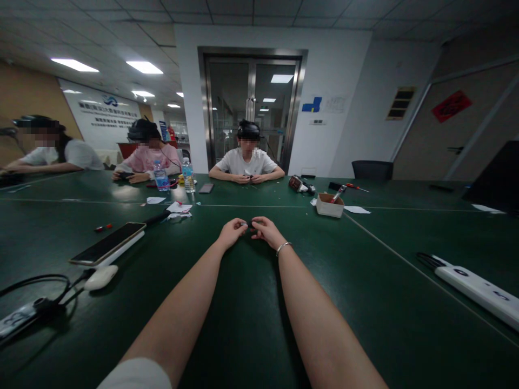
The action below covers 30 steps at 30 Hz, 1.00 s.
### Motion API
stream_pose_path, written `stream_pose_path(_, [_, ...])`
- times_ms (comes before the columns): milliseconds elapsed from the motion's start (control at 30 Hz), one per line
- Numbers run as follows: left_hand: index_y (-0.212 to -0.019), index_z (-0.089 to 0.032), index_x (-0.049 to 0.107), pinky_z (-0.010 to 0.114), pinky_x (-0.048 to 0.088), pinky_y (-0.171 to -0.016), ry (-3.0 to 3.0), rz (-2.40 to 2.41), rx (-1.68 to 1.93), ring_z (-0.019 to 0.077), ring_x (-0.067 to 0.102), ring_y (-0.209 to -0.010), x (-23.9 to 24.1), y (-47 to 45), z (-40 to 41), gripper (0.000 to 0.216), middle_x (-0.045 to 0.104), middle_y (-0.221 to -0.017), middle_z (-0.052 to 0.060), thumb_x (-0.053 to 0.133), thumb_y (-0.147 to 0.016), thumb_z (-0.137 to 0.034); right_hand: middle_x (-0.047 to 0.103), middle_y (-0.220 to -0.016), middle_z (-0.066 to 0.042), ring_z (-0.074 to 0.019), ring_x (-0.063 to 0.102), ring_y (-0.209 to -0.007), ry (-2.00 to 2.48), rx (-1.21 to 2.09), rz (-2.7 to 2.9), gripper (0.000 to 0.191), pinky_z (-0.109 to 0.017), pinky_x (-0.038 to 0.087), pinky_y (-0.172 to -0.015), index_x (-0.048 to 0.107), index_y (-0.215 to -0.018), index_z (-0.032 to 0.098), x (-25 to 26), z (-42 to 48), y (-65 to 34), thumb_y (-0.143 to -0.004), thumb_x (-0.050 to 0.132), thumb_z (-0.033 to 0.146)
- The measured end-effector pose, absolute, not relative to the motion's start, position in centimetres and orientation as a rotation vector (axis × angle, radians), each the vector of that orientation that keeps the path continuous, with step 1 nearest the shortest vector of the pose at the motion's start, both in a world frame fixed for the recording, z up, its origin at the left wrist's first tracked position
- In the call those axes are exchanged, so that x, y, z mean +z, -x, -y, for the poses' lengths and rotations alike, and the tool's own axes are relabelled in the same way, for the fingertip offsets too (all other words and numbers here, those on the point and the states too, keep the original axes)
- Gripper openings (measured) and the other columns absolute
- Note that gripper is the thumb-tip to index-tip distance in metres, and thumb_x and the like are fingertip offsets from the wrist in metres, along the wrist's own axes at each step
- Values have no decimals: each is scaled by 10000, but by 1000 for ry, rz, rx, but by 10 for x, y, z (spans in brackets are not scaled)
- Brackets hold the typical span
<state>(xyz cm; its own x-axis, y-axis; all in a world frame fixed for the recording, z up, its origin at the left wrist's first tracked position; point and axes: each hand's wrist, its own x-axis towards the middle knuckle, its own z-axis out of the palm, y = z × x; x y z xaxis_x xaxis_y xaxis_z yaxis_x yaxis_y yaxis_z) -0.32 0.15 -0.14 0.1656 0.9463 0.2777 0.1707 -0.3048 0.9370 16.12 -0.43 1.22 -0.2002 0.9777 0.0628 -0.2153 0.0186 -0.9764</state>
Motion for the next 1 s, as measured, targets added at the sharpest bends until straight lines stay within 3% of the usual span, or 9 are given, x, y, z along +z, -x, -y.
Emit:
stream_pose_path(567, [-897,-157,645,245,458,-558,-1663,-1179,1229,125,558,-621,-3,5,-3,310,637,-781,43,631,-691,-388,574,-639,58,-6,435,-386,905,1437,1243,229,-269,583,-549,536,-874,172,11,4,-162,-706,691,182])
stream_pose_path(767, [-879,-168,592,226,447,-530,-1646,-1119,1261,94,534,-541,-2,3,-2,285,573,-659,-14,638,-686,-373,571,-627,64,-5,438,-389,899,1437,1253,242,-271,582,-559,534,-879,171,11,4,-162,-701,697,197])
stream_pose_path(1000, [-830,-161,589,241,450,-547,-1587,-1123,1212,107,555,-549,-2,4,-2,279,593,-628,1,623,-701,-406,554,-608,72,-9,432,-393,889,1433,1262,262,-279,577,-562,542,-876,171,10,4,-163,-678,711,199])
